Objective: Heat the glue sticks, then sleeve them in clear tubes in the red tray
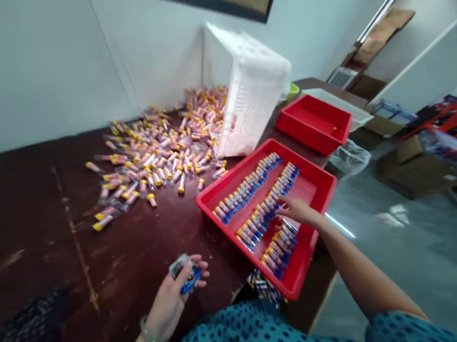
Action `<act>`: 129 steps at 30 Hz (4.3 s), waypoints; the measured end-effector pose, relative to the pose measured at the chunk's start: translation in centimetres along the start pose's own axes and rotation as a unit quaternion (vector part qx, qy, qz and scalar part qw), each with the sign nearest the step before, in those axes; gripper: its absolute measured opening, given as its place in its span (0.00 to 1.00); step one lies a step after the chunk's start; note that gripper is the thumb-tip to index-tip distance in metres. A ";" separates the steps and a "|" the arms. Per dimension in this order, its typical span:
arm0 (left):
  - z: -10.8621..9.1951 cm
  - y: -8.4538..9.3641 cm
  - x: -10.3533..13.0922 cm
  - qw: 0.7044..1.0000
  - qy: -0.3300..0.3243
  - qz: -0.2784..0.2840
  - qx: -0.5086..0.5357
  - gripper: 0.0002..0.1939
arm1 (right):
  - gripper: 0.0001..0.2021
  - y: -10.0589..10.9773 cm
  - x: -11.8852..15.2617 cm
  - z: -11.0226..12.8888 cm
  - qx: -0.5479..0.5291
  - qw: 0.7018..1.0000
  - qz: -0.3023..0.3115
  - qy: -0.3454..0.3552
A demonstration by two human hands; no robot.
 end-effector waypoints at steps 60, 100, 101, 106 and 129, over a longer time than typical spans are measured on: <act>-2.7 4.2 1.3 0.945 -0.239 -0.164 -0.152 0.12 | 0.12 -8.4 -2.8 25.0 -0.398 0.839 0.162 0.336; -1.7 -2.9 -0.3 0.991 -0.126 -0.041 0.028 0.20 | 0.06 -9.2 5.0 21.2 -0.367 0.877 0.059 0.303; -1.7 -3.0 -0.3 0.992 -0.120 -0.034 0.031 0.21 | 0.06 -8.9 4.8 21.2 -0.389 0.870 0.072 0.294; -1.6 -2.8 -0.6 0.996 -0.089 0.008 -0.009 0.19 | 0.08 -3.3 1.1 15.4 -0.447 0.870 -0.018 0.208; -2.6 0.7 -0.1 0.984 -0.176 -0.010 0.001 0.26 | 0.08 -8.9 -2.6 27.1 -0.205 0.829 0.244 0.460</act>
Point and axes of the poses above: each hand's wrist, its own x-axis away from the middle knuckle, its own y-axis out of the back of the hand, z = x × y, the point moved 1 cm from there along -x, towards the middle knuckle, and after that the axes turned 4 degrees about y, right-handed, at the moved point
